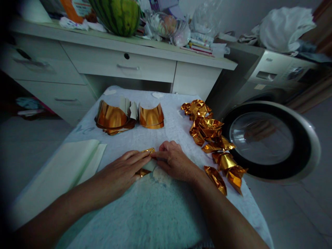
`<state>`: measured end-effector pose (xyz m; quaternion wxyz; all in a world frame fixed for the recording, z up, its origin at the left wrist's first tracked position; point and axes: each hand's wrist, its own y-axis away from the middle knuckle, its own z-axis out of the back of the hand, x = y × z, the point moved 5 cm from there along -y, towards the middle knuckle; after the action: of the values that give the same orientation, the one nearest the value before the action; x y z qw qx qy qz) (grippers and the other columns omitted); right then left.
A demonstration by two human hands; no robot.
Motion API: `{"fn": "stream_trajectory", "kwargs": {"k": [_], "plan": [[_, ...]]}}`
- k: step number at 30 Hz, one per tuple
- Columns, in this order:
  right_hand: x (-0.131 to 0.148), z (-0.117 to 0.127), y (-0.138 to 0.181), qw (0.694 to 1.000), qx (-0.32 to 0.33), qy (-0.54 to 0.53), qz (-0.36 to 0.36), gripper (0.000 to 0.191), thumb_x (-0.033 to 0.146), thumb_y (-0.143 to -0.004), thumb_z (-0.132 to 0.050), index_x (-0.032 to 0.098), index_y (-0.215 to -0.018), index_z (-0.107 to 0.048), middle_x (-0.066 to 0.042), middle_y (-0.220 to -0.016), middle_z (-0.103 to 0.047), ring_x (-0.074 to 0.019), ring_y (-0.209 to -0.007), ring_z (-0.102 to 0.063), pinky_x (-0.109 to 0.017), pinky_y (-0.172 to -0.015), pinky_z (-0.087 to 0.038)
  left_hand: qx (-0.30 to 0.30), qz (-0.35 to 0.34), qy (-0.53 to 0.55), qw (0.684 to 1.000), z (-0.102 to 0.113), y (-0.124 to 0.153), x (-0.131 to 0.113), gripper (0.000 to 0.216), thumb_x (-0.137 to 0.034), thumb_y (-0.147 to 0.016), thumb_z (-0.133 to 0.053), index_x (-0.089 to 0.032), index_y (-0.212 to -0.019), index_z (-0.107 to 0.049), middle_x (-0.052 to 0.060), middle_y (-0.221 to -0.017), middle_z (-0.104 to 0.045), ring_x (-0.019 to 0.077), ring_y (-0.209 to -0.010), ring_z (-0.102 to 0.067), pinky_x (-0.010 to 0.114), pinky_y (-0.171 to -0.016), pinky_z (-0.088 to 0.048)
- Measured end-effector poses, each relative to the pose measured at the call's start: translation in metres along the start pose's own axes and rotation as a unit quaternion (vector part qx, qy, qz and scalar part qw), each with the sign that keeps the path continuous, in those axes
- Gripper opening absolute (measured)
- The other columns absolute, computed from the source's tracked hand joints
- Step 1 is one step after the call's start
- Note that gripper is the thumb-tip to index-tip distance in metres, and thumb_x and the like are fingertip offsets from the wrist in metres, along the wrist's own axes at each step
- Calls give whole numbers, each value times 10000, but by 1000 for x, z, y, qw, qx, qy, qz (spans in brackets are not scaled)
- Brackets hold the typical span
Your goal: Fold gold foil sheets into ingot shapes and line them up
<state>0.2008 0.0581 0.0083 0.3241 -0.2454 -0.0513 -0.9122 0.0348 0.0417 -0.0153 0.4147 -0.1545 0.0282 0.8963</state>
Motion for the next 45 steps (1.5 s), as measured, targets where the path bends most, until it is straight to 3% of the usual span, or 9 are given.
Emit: {"fn": "stream_trajectory", "kwargs": {"k": [9,21,24,45], "plan": [[-6,-2,1,999,-37,-1,-4,389,217,-952,-550,272,-1335,-593,-83,-1026,-575,-220,-957,-499,-386,-858,-410,2,14,18,1000,0,-2,1,555,-143,-907,-473,-227,-1450,-399,29,-1514,-445,215,-1312,-419,379,-1115,-373],[-9,-13,-6,994,-88,22,-54,295,214,-928,-610,261,-1210,-681,-72,-995,-606,-215,-931,-510,-376,-842,-399,7,13,18,1000,5,-2,-3,533,-157,-929,-475,-203,-1454,-390,38,-1504,-454,209,-1322,-402,363,-1119,-373],[-10,-14,-5,994,-90,20,-55,303,222,-927,-612,275,-1218,-677,-68,-995,-605,-214,-929,-512,-376,-839,-399,6,17,22,1000,4,-1,-2,589,-158,-928,-473,-205,-1494,-317,39,-1517,-436,209,-1335,-387,361,-1125,-363],[-10,-9,-5,994,-91,-3,-58,302,203,-897,-649,248,-1195,-675,-63,-976,-628,-211,-921,-528,-359,-834,-406,3,12,23,1000,-3,0,0,535,-129,-904,-446,-218,-1431,-408,49,-1510,-437,223,-1328,-395,393,-1115,-361]]}}
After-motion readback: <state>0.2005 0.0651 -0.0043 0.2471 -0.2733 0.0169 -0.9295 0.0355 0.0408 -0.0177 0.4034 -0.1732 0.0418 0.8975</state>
